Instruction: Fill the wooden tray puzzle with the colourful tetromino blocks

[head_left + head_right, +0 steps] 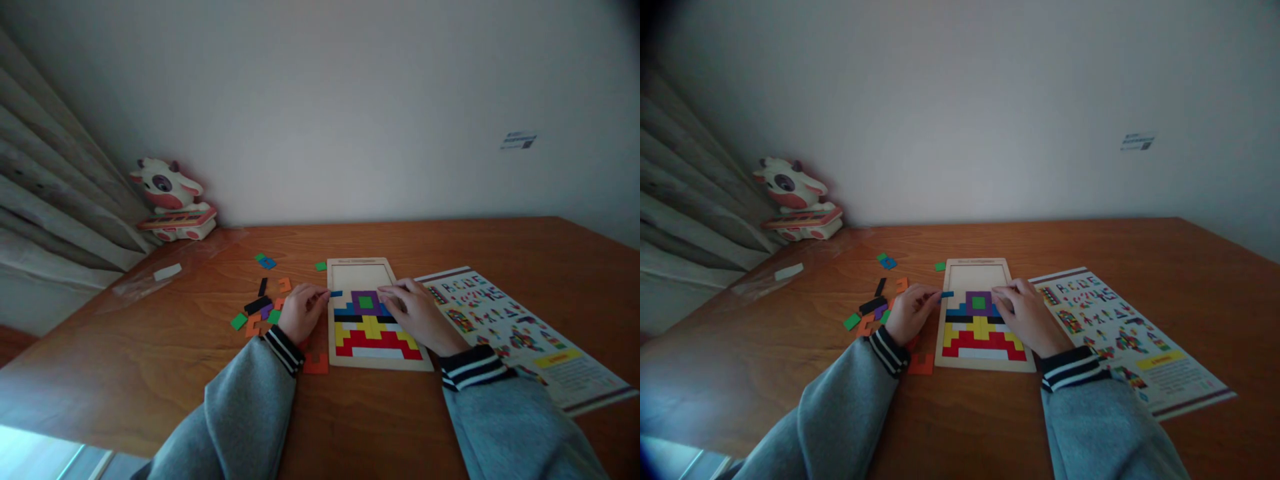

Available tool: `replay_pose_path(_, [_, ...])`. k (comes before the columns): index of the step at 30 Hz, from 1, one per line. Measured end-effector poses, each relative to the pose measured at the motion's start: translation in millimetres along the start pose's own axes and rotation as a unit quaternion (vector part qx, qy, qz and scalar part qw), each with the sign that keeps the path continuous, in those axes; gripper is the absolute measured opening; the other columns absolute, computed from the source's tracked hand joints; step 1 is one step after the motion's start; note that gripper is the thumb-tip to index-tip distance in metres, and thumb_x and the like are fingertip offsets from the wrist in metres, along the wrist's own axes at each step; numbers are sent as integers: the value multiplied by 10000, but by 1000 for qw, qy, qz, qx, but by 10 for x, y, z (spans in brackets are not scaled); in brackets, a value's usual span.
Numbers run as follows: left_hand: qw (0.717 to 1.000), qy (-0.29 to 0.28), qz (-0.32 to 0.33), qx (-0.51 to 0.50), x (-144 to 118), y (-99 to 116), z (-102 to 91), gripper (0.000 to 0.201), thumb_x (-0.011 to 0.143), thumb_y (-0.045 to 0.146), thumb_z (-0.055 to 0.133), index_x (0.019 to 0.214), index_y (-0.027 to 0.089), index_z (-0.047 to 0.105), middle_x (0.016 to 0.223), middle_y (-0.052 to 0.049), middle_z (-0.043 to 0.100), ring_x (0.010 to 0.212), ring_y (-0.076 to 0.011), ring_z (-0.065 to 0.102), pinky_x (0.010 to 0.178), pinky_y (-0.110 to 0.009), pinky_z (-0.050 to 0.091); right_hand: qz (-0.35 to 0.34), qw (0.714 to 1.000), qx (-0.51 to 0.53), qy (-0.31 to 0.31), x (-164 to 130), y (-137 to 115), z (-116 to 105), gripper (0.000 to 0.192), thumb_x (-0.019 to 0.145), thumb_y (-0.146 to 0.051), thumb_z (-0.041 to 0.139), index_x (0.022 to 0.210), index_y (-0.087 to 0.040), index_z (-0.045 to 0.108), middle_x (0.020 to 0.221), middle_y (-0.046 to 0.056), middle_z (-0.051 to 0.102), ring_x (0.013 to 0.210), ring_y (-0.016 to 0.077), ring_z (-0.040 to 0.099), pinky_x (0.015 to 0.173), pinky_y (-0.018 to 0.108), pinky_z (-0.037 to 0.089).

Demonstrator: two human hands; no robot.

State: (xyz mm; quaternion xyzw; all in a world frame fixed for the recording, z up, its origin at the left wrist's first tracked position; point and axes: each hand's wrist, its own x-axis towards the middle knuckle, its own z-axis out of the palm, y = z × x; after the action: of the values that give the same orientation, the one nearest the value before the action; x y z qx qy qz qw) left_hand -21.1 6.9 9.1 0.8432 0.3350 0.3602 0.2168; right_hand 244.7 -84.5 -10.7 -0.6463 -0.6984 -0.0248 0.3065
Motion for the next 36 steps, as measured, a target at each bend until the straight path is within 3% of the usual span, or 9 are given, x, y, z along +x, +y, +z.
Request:
replay_pose_path(9, [987,10,-93,-130,21,-37,54,199,907,306,615,1036,170,681,925,-54,750,783,-172,705,699,-274,572,-5,1000,15,13,14,-39,-23,266,965,-355,502,1088,-219,696,1015,84,621,984,247,597,896,420,478])
replay_pose_path(20, [983,-11,-122,-138,264,-32,155,190,877,320,652,954,158,715,890,-63,760,774,-184,711,720,-298,590,11,1000,23,15,33,-79,-46,253,955,-363,505,1063,-236,697,1012,89,633,990,261,609,896,433,490])
replay_pose_path(25, [970,6,-128,-206,234,7,191,251,894,319,631,1083,156,657,984,-80,734,690,-152,712,631,-268,581,0,999,41,34,47,-140,-72,238,958,-347,503,1051,-237,692,1016,85,636,1000,255,610,902,421,487])
replay_pose_path(28, [979,31,-87,-183,215,38,178,238,874,272,652,1083,160,669,981,-80,723,769,-158,704,705,-286,587,-18,998,49,35,60,-225,-108,236,963,-332,497,1053,-231,690,1005,86,636,983,249,610,894,415,487])
replay_pose_path(33, [995,80,21,-61,201,58,120,139,850,230,674,958,203,756,914,-69,684,848,-176,656,808,-331,566,-26,997,56,37,71,-290,-135,217,957,-305,501,1026,-232,694,989,87,649,956,247,612,878,422,497])
replay_pose_path(36, [992,97,46,-62,192,46,105,128,842,230,682,948,191,740,1041,-89,695,981,-209,657,929,-394,542,-24,997,59,41,68,-279,-132,218,956,-302,500,1033,-230,691,990,89,650,964,250,611,886,428,497])
